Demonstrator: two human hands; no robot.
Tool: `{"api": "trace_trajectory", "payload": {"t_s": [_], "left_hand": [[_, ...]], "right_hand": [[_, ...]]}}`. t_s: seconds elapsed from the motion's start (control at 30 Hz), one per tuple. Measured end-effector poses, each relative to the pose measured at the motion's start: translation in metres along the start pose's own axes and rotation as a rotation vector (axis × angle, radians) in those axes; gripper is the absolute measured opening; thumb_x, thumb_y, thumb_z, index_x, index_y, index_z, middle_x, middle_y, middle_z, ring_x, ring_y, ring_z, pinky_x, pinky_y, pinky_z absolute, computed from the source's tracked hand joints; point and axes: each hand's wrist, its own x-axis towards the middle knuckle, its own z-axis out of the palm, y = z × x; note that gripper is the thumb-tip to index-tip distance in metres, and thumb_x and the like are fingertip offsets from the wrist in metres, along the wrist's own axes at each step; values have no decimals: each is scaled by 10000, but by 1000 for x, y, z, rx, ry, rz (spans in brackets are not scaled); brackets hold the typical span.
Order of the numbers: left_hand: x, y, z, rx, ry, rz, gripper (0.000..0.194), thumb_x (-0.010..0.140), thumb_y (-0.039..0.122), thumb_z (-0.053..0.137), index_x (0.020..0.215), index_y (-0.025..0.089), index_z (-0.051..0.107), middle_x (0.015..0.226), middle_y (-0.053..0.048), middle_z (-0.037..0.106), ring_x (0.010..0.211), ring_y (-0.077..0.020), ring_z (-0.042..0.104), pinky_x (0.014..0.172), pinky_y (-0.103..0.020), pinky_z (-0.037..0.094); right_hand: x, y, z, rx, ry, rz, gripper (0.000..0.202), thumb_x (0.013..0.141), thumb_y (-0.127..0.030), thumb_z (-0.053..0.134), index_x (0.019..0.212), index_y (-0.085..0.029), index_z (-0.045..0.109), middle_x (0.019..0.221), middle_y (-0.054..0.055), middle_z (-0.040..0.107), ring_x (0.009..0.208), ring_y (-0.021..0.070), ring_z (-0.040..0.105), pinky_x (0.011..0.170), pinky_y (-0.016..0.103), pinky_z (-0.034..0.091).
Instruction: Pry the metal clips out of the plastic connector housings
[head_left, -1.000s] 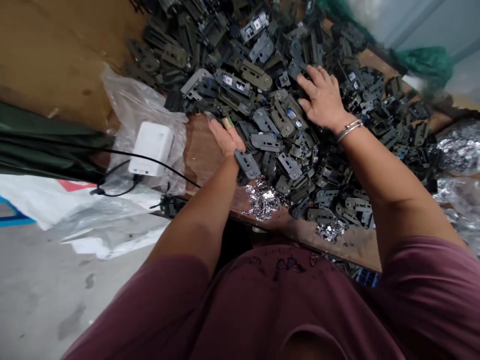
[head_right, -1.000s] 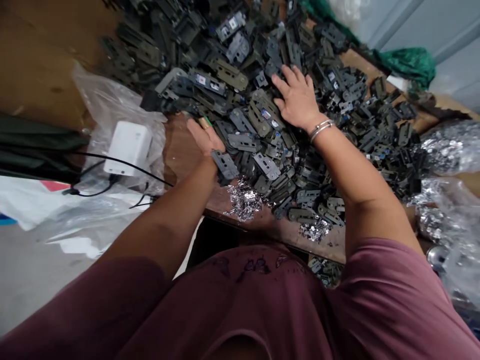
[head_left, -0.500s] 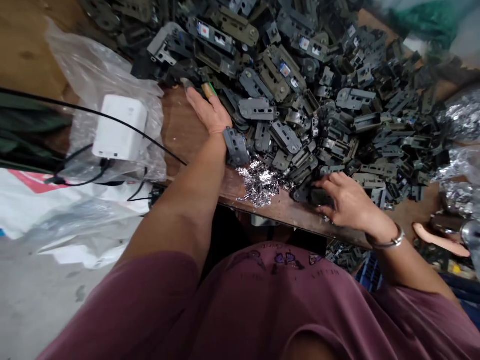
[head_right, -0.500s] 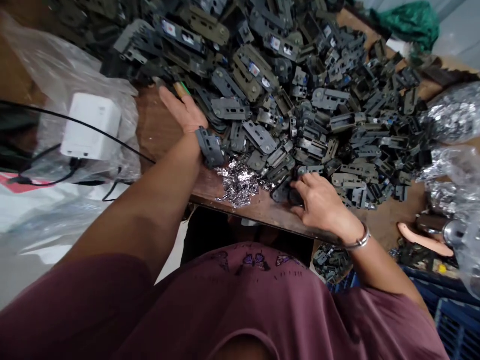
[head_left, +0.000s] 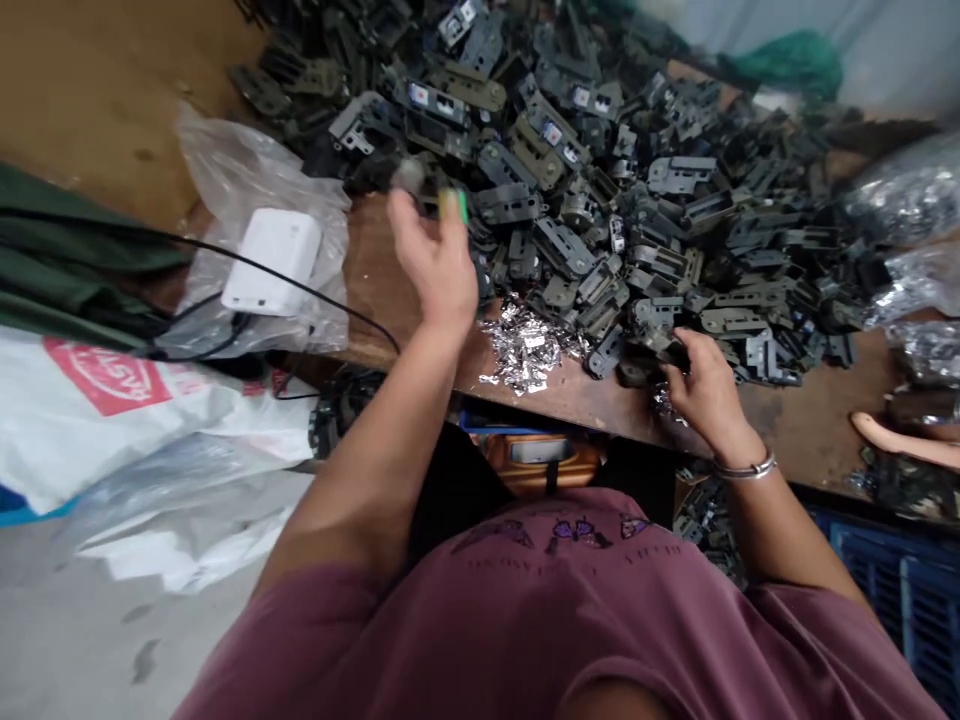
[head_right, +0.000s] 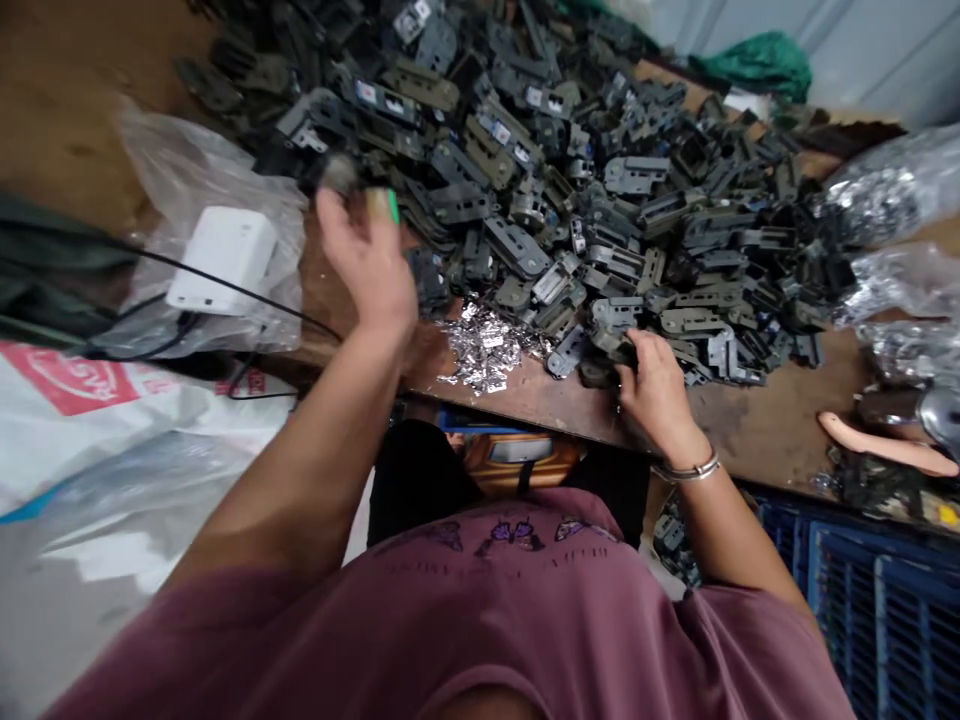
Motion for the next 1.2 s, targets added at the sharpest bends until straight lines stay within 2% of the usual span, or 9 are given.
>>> {"api": "trace_trajectory", "payload": {"t_s": [0.13,0.2,0.3,0.5,0.67,0.77,0.9,1.03,1.2], "left_hand": [[-115,89,-9,-357,-491,-330,492,781,543,689,1116,193,601,1063,-77,679,966,-219,664,891,-383,536],[-160,99,-16,-547,-722,-626,626,625,539,812,1125,218,613,1131,-101,677,966,-252,674,847,-383,554],[-199,90,-24,-717,-867,-943,557,562,473,860,993,179,665,979,-87,719,914,-237,680,814,-337,550],[-213,73,-32,-631,-839,-1192,452,516,330,895,876,164,678,875,-48,724,729,-181,675,606,-271,547],[-217,76,-30,-586,-816,-1207,446,537,345,894,875,142,685,876,-65,730,771,-193,695,659,-282,566],[-220,80,-28,-566,-858,-1149,401,554,321,890,844,136,685,851,-53,726,778,-187,691,699,-291,566],[-223,85,-27,-473,-919,-1085,413,564,378,876,825,124,682,804,-63,715,719,-194,684,590,-267,543],[-223,86,-31,-424,-943,-974,376,604,408,845,800,133,680,781,-63,704,652,-176,656,466,-225,470],[-226,82,-35,-477,-878,-998,361,586,356,864,819,154,677,811,-36,706,748,-177,665,646,-279,555]], "right_hand": [[-26,-30,7,423,79,88,355,894,-353,540,1209,-195,501,1091,116,646,984,253,624,864,403,518],[-43,-53,13,628,8,47,321,907,-374,533,1182,-213,494,1047,88,656,920,226,639,807,367,534],[-67,-81,23,666,-128,-51,350,875,-351,582,1181,-207,491,938,66,664,807,210,647,717,338,537],[-95,-64,22,472,-207,-178,476,877,-359,621,1301,-185,495,1131,141,663,985,252,651,850,403,535],[-89,-10,10,186,-17,70,208,930,-277,502,1033,-193,662,883,83,649,822,206,621,759,334,512],[-77,6,11,-92,-74,125,231,908,-266,529,1066,-177,673,919,99,622,836,216,590,719,308,463],[-63,4,21,-292,-206,65,227,933,-265,488,907,-169,692,902,107,622,818,213,564,656,294,381],[-58,-4,26,-288,-177,42,283,968,-251,411,872,-151,658,893,108,624,806,201,556,668,292,362],[-63,-7,28,-278,-131,54,210,951,-244,453,953,-150,640,952,116,623,862,213,561,696,294,365]]}}
